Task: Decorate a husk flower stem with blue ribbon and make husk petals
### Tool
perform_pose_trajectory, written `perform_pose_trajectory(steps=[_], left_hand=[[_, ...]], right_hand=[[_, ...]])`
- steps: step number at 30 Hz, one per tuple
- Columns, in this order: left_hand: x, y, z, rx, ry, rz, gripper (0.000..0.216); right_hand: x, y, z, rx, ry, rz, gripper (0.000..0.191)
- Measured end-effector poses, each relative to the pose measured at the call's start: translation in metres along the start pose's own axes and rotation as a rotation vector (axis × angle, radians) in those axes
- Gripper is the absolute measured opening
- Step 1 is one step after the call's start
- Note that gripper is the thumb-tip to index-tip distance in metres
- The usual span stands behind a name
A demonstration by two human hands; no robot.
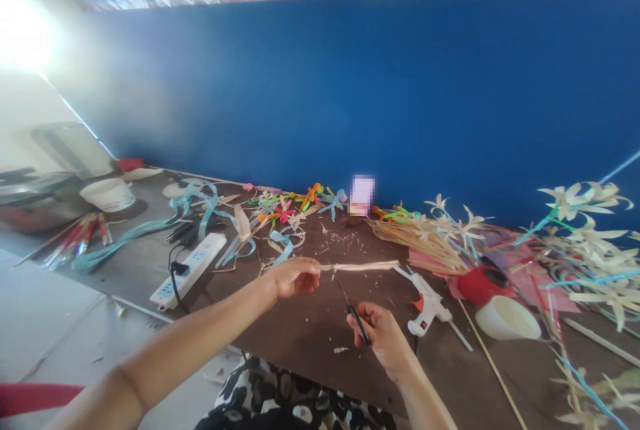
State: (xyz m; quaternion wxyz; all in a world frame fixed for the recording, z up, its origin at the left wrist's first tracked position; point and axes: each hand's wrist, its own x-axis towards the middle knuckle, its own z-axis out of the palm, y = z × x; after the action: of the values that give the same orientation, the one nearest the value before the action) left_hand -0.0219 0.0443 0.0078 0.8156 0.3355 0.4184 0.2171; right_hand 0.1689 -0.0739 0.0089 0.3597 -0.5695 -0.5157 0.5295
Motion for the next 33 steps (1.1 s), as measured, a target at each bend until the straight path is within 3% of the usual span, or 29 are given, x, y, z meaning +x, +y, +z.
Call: perform_pose_trajectory(steps=[5,10,20,26,33], left_hand=[[0.005,-0.019,0.017,-0.38,0.118,0.043,0.011],[0.01,-0.029,0.028,-0.501,0.182,0.121,0.016],[0.009,-0.026,0.029,-0.19,0.279,0.353,0.012],[0.009,-0.023,0.028,-0.105,0.292,0.355,0.012],[0.008,-0.021,0.027,-0.084,0.296,0.35,0.014]], right_hand=[[0.001,0.013,0.018,0.021,0.154,-0.012,0.034],[0.0,0.026,0.027,0.074,0.201,-0.004,0.03],[-0.004,0.032,0.024,0.146,0.099,0.024,0.027],[-0.001,0.042,0.023,0.293,0.058,0.088,0.024],[0.003,0.046,0.019,0.161,0.102,0.019,0.024]])
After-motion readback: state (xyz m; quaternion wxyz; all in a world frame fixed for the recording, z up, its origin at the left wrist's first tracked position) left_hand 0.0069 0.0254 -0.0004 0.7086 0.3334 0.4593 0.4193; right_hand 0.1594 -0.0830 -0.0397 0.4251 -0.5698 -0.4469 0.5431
